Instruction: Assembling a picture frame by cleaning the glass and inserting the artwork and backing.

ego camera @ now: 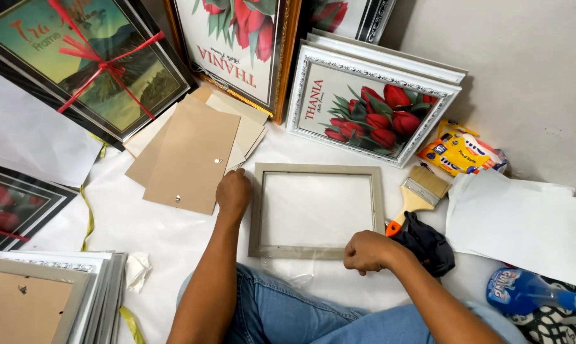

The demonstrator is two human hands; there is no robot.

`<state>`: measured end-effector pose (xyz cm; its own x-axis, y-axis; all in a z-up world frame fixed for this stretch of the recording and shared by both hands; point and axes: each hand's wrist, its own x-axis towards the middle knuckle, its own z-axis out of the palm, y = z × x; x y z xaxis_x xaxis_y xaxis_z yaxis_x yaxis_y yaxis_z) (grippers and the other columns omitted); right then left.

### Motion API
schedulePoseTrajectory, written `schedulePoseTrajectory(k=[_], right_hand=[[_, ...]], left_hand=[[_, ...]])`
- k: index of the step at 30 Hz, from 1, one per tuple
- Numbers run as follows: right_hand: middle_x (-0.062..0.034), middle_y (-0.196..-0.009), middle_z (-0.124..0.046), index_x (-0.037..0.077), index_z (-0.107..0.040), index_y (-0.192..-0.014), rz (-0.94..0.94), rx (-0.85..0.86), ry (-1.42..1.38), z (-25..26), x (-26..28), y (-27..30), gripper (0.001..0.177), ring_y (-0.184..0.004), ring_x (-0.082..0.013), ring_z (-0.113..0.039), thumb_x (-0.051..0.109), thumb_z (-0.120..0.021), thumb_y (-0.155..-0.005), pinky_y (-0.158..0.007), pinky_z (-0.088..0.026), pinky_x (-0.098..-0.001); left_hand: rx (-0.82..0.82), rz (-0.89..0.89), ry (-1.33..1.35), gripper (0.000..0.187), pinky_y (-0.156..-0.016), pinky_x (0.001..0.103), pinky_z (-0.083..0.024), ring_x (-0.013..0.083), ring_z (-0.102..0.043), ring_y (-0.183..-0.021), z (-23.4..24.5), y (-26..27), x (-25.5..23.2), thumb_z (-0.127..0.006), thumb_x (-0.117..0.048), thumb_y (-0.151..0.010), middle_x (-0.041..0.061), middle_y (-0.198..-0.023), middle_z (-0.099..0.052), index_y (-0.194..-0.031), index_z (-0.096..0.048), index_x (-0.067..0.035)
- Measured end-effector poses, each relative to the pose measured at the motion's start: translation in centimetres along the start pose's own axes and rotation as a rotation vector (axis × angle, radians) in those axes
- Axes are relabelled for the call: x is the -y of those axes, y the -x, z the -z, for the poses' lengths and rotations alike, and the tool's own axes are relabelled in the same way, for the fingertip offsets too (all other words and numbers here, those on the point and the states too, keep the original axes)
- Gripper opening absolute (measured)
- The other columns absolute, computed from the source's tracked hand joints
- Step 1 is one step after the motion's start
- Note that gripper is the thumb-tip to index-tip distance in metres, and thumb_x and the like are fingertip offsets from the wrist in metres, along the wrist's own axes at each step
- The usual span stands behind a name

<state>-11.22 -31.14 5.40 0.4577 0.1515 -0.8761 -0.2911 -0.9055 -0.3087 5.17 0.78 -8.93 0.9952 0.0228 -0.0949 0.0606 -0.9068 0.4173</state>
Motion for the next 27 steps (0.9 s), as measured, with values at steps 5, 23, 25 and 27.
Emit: schedulePoseTrajectory(k=[5,23,25,27], right_hand=[[-0.0039,-0.067,-0.074,0.018,-0.084,-0.093,0.044,-0.085,0.043,1.1,0.5,-0.5,0.032,-0.067,-0.0190,-0.071,0.037,-0.064,-0.077,-0.069,-0.056,-0.0307],[-0.0126,-0.077,-0.077,0.021,-0.083,-0.109,0.090,-0.175,0.065,0.4,-0.8,-1.9,0.038,-0.087,-0.0300,-0.074,0.040,-0.062,-0.084,-0.084,-0.058,-0.0402],[-0.0118,-0.076,-0.076,0.020,-0.082,-0.109,0.090,-0.179,0.066,0.5,-0.7,-1.6,0.038,-0.086,-0.0290,-0.074,0.039,-0.062,-0.084,-0.084,-0.058,-0.0398],[-0.0110,-0.074,-0.076,0.020,-0.082,-0.110,0.088,-0.183,0.067,0.5,-0.7,-1.6,0.037,-0.084,-0.0281,-0.074,0.039,-0.062,-0.084,-0.083,-0.058,-0.0393]], left_hand=[[-0.179,-0.094,-0.155,0.028,-0.081,0.047,-0.058,0.0352,-0.065,-0.104,-2.0,0.0,0.1,-0.055,-0.013,-0.090,0.015,-0.109,-0.065,-0.112,-0.072,-0.006],[-0.151,0.129,-0.345,0.037,-0.091,0.050,-0.038,0.0353,-0.049,-0.118,2.3,1.1,-1.9,-0.048,-0.010,-0.099,0.018,-0.133,-0.054,-0.129,-0.070,-0.012],[-0.164,0.095,-0.353,0.031,-0.086,0.048,-0.039,0.0323,-0.055,-0.109,1.0,1.1,-1.2,-0.049,-0.009,-0.099,0.014,-0.120,-0.059,-0.120,-0.071,-0.012],[-0.177,0.063,-0.360,0.027,-0.082,0.045,-0.040,0.0292,-0.061,-0.099,0.5,1.1,-0.9,-0.049,-0.009,-0.098,0.011,-0.107,-0.064,-0.111,-0.073,-0.012]])
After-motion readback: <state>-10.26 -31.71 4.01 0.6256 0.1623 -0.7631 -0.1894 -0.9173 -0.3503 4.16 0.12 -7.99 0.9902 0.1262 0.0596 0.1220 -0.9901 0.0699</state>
